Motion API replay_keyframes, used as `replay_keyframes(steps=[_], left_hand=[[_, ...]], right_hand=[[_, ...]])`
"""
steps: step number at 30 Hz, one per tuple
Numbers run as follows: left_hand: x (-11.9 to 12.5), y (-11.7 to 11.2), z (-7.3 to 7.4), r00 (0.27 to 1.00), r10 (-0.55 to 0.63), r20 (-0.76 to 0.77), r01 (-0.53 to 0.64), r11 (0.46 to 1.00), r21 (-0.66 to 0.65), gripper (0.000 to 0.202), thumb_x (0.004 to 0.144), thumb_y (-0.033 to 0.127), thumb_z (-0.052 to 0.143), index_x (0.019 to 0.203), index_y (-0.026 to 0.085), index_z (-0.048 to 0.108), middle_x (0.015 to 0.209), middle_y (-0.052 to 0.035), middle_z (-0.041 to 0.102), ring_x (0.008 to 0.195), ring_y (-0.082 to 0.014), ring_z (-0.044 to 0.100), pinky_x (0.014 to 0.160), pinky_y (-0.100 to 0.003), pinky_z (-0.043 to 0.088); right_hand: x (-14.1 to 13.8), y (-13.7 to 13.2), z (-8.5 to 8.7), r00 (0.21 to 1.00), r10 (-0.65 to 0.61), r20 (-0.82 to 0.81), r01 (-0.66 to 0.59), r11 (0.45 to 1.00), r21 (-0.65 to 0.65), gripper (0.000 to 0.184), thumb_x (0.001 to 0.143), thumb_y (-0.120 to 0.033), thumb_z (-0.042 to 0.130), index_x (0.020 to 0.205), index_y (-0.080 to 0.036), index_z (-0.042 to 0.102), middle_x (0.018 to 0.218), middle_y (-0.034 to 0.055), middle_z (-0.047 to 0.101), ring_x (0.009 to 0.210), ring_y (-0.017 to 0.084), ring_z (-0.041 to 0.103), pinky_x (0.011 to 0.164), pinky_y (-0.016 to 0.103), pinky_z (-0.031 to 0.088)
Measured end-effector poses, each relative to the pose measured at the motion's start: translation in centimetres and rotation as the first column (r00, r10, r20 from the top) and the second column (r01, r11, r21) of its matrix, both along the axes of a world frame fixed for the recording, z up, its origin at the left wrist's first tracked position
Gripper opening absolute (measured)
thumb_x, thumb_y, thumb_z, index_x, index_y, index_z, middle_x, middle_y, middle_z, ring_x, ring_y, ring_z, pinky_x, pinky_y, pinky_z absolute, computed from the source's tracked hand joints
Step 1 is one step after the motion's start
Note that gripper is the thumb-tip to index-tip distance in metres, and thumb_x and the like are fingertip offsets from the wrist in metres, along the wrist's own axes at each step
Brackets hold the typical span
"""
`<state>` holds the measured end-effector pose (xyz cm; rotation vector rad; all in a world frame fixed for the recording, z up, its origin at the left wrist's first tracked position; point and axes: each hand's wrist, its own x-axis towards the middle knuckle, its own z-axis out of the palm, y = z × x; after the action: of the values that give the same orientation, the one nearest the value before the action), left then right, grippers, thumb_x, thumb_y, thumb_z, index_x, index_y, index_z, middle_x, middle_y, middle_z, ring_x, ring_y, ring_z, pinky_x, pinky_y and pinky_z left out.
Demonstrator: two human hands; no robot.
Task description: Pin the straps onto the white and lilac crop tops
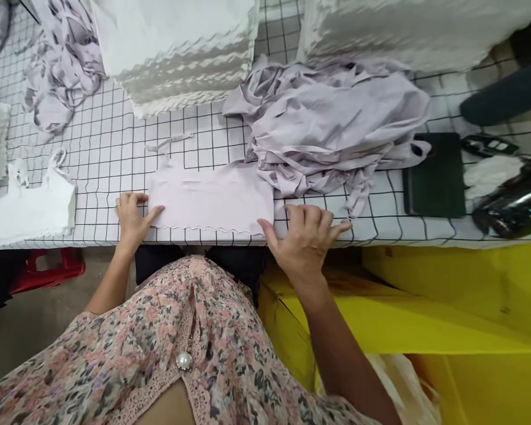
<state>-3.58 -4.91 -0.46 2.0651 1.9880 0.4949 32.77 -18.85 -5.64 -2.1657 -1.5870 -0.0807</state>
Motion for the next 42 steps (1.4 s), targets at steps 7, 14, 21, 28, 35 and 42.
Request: replay_keyframes(steps=[7, 14, 21, 28, 35, 42], left_hand=[[0.7, 0.4, 2.0, 0.875, 0.052, 0.481, 0.070, 0.970, -0.231, 0.024, 0.085, 0.037, 0.076, 0.095, 0.025, 0.058, 0.065, 0.0066, 0.053, 0.057, -0.0128, 0.047, 0.061, -0.025, 0.039], [-5.5, -0.8, 2.8, 0.824, 0.259, 0.504, -0.060, 0.924, -0.377, 0.037, 0.073, 0.046, 0.081, 0.096, 0.026, 0.060, 0.057, 0.0100, 0.042, 0.046, -0.0109, 0.033, 0.044, -0.022, 0.028], [-3.6, -0.1, 3.6, 0.942, -0.094, 0.322, 0.064, 0.993, 0.104, 0.021, 0.086, 0.035, 0.081, 0.102, 0.024, 0.074, 0.104, -0.0050, 0.071, 0.091, -0.0187, 0.068, 0.086, -0.034, 0.060], [7.5, 3.8, 2.6, 0.642, -0.360, 0.677, 0.586, 0.800, -0.130, 0.013, 0.101, 0.026, 0.067, 0.100, 0.019, 0.078, 0.095, -0.0072, 0.076, 0.079, -0.0147, 0.070, 0.074, -0.031, 0.061], [12.5, 6.5, 0.5, 0.444, 0.228, 0.866, 0.667, 0.562, -0.490, 0.051, 0.108, 0.058, 0.066, 0.085, 0.014, 0.077, 0.070, -0.0050, 0.064, 0.051, -0.0076, 0.050, 0.051, -0.029, 0.035], [12.2, 7.7, -1.0, 0.437, 0.204, 0.876, 0.671, 0.575, -0.469, 0.028, 0.109, 0.041, 0.068, 0.112, 0.020, 0.085, 0.065, 0.0026, 0.046, 0.050, -0.0063, 0.038, 0.055, -0.032, 0.034]], right_hand=[[-2.9, 1.6, 0.3, 0.989, 0.004, -0.149, 0.001, 0.999, 0.037, 0.027, 0.104, -0.045, 0.054, 0.106, -0.022, 0.068, 0.087, 0.0115, 0.070, 0.101, 0.037, 0.061, 0.112, 0.072, 0.034], [-6.4, 1.5, 2.2, 0.963, 0.187, -0.195, -0.192, 0.981, -0.008, 0.023, 0.106, -0.034, 0.052, 0.111, -0.023, 0.072, 0.078, 0.0065, 0.069, 0.096, 0.033, 0.061, 0.117, 0.068, 0.036], [-3.8, 6.1, 3.5, 0.932, 0.350, -0.095, -0.348, 0.937, 0.036, 0.033, 0.110, -0.042, 0.052, 0.111, -0.020, 0.076, 0.104, 0.0134, 0.075, 0.108, 0.034, 0.064, 0.109, 0.059, 0.048], [-2.1, 15.3, 4.3, 0.806, 0.590, -0.046, -0.588, 0.791, -0.168, 0.027, 0.104, -0.021, 0.048, 0.105, -0.019, 0.075, 0.129, 0.0162, 0.075, 0.143, 0.044, 0.055, 0.122, 0.085, 0.024], [-4.3, 15.1, 6.6, 0.750, 0.661, -0.007, -0.651, 0.737, -0.179, 0.044, 0.112, -0.028, 0.033, 0.099, -0.021, 0.074, 0.086, 0.0094, 0.071, 0.086, 0.027, 0.063, 0.129, 0.069, 0.028], [-3.6, 9.3, 8.2, 0.795, 0.500, -0.343, -0.561, 0.821, -0.105, 0.043, 0.104, -0.042, 0.061, 0.137, -0.019, 0.075, 0.095, 0.0094, 0.080, 0.084, 0.027, 0.072, 0.099, 0.052, 0.059]])
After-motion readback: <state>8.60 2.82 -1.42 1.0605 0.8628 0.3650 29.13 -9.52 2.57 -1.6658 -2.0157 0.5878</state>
